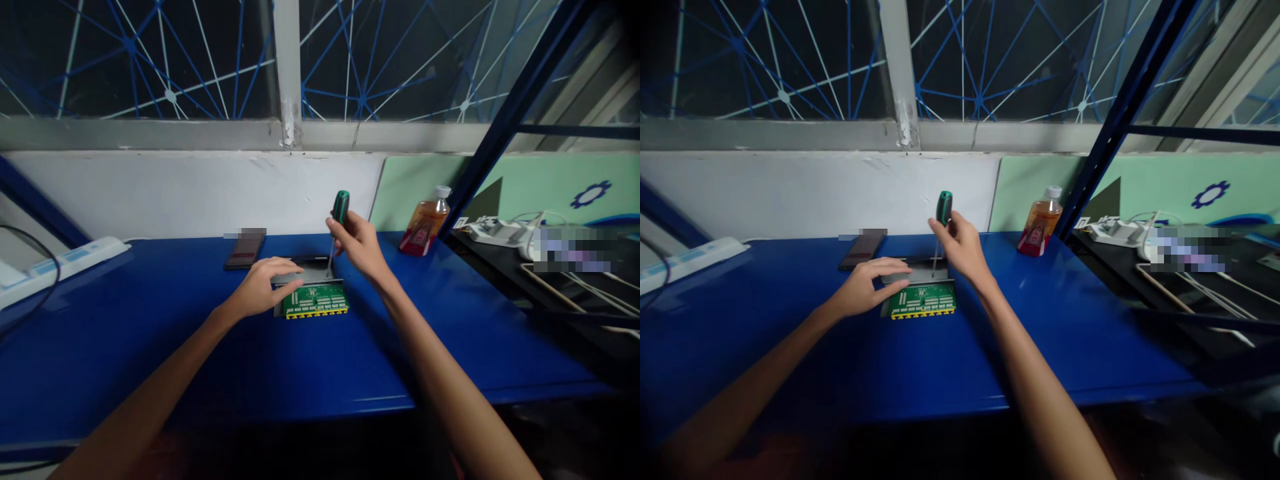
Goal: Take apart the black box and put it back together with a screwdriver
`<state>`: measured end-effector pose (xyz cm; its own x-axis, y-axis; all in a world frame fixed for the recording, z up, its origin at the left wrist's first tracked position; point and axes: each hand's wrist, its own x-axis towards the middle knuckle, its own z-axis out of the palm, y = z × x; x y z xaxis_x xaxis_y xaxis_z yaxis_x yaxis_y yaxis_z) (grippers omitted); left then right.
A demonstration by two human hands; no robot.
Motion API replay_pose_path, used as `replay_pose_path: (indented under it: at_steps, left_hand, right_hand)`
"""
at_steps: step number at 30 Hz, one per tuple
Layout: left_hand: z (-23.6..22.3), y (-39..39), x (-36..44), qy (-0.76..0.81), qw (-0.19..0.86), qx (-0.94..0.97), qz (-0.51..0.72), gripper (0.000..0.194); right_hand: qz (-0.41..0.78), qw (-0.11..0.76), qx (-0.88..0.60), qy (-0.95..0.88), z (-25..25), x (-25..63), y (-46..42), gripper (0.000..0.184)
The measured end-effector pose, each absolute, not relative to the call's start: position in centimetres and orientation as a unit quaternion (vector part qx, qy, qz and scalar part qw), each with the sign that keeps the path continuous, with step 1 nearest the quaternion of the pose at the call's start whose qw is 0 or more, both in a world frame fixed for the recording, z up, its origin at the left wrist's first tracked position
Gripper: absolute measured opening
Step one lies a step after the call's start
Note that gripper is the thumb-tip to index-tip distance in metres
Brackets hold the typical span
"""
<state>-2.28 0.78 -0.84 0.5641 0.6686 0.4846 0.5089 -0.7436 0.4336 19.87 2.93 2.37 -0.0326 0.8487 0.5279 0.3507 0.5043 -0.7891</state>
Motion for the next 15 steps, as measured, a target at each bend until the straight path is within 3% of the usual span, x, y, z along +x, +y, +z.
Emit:
replay_pose_path:
  at_steps: [3, 6, 11, 15]
  left_hand:
    - [-1.1, 0.4, -1.9, 0.323, 0.097, 0.899, 0.278, 0.028]
    - [-1.4, 0.0, -1.5, 0.319, 0.062, 0.914, 0.245, 0.034]
    - [-2.0, -0.5, -1.2, 0.312, 0.027, 0.926, 0.209, 0.049]
    - [-2.4, -0.4, -1.2, 0.313, 0.016, 0.929, 0.199, 0.054]
  right_hand:
    - [0.213, 0.543, -0.470, -0.663, 2.1, 22.0, 3.6, 0.036]
    - [0.102, 0.499, -0.541, -0.670, 1.1, 24.3, 3.6, 0.035]
    - [0.038, 0.261, -0.668, -0.696, -1.2, 26.7, 3.0, 0.036]
    - [-0.003, 0.104, -0.666, -0.739, -1.9, 26.5, 2.4, 0.043]
